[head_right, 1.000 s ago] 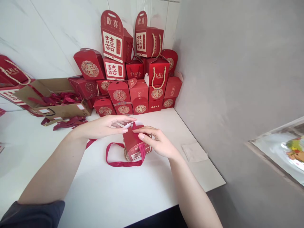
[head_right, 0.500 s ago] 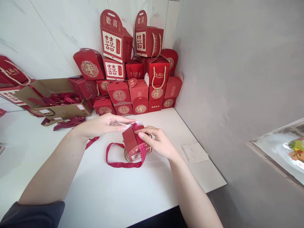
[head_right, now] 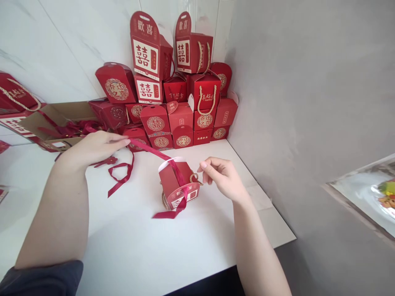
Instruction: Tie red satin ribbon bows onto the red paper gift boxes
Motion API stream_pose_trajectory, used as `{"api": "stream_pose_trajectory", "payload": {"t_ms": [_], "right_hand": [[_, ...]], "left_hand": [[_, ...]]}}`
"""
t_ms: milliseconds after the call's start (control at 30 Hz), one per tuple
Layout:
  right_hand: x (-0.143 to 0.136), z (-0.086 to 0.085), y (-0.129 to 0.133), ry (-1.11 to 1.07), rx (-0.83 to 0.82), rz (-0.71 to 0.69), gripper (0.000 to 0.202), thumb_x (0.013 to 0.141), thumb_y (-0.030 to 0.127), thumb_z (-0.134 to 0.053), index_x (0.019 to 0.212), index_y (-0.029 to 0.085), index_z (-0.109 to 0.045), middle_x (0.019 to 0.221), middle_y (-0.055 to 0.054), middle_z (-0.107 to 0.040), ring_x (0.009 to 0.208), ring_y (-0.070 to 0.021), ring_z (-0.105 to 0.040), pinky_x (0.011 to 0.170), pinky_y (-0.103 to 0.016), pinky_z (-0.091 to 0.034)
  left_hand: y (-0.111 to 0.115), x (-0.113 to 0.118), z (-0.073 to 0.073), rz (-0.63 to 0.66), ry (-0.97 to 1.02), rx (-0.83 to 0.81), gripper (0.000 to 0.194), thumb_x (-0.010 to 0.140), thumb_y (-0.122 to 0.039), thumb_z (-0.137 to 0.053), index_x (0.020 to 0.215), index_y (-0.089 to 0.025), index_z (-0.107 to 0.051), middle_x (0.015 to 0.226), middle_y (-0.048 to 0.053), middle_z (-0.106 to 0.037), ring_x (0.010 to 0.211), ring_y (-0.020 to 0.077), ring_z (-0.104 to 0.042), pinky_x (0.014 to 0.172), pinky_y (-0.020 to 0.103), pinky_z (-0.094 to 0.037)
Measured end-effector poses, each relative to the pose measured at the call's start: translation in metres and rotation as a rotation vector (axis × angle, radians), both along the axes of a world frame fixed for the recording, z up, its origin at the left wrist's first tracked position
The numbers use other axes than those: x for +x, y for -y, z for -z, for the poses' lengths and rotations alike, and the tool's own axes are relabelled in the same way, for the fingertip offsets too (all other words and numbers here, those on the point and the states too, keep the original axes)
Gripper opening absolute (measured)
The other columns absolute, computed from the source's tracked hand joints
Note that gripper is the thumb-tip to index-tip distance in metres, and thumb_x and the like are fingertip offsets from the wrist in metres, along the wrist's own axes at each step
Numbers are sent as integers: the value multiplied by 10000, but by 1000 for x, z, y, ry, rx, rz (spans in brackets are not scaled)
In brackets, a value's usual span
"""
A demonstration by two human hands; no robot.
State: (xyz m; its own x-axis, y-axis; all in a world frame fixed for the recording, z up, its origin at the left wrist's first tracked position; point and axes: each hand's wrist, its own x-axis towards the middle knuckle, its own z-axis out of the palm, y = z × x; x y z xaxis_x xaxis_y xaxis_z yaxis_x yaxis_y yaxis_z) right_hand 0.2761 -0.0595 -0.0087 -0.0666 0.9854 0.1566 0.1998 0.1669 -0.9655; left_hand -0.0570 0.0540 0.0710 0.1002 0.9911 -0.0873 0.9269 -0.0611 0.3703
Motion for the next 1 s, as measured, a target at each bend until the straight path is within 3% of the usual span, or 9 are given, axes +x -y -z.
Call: {"api": "stream_pose_trajectory", "payload": {"t_ms": [67, 133, 233, 333, 567, 667, 733, 867, 1000], "right_hand": [[9, -2, 3, 18, -123, -134, 418, 903, 524, -533, 758, 176, -712, 440, 12, -545, 406, -103, -474, 447, -247, -421], [14, -4, 5, 63, -261, -298, 441, 893, 545, -534, 837, 164, -749, 413, 11, -549, 364, -102, -473, 408, -239, -420], [13, -5, 5, 137, -379, -468, 458, 889, 557, -533, 931, 155, -748, 495, -12, -625, 389, -105, -532, 437, -237, -469], [9, -5, 2, 133, -334, -498, 441, 902, 546, -518, 929, 160, -730, 627, -35, -681, 466, -104, -565, 491, -240, -488], [0, 1, -5, 94, -154, -409, 363, 905, 514, -533, 821, 179, -645, 842, -40, -662, 806, -159, -596, 745, -296, -495], [-9, 2, -3, 145, 9, -201, 309, 897, 491, -557, 812, 195, -585, 827, -35, -629, 808, -174, -586, 805, -346, -484], [-17, 1, 1, 234, 240, -18, 240, 886, 449, -587, 847, 212, -589, 997, -74, -630, 976, -227, -589, 910, -410, -460], [-37, 0, 14, 583, 643, 29, 199, 867, 433, -605, 912, 253, -677, 1404, -83, -480, 1337, -331, -391, 1138, -562, -227], [-54, -1, 23, 885, 662, 48, 271, 895, 426, -567, 999, 207, -688, 1517, -130, -375, 1389, -344, -344, 1169, -623, -90]], "left_hand": [[-5, -1, 5, 25, -173, 1, 496, 793, -621, -519, 995, -229, -746, 722, 60, -714, 805, 305, -675, 727, 367, -482], [-4, 10, 10, 83, -254, 11, 495, 802, -607, -488, 1003, -225, -731, 916, 80, -737, 957, 327, -655, 813, 371, -476], [7, 41, 17, 324, -103, 4, 519, 865, -553, -416, 1206, -228, -637, 1289, 82, -622, 1168, 293, -568, 980, 357, -419], [20, 68, 23, 565, 145, -163, 473, 904, -494, -400, 1282, -263, -566, 1339, 52, -579, 1204, 231, -535, 1001, 310, -405], [23, 69, 19, 588, 251, -330, 423, 899, -561, -408, 1102, -226, -570, 1120, 43, -644, 1027, 207, -585, 878, 315, -451], [25, 66, 14, 596, 187, -369, 445, 864, -619, -437, 1035, -228, -564, 1055, 30, -647, 972, 205, -591, 833, 305, -448], [28, 67, 12, 610, 122, -351, 478, 805, -651, -512, 1029, -231, -555, 1056, 35, -646, 955, 213, -593, 797, 292, -440], [36, 69, 11, 611, -22, -284, 550, 706, -695, -591, 997, -228, -568, 971, 44, -646, 843, 221, -594, 677, 282, -408], [40, 67, 11, 627, -78, -258, 511, 703, -696, -588, 849, -207, -587, 817, 35, -610, 688, 188, -555, 580, 279, -361]]}}
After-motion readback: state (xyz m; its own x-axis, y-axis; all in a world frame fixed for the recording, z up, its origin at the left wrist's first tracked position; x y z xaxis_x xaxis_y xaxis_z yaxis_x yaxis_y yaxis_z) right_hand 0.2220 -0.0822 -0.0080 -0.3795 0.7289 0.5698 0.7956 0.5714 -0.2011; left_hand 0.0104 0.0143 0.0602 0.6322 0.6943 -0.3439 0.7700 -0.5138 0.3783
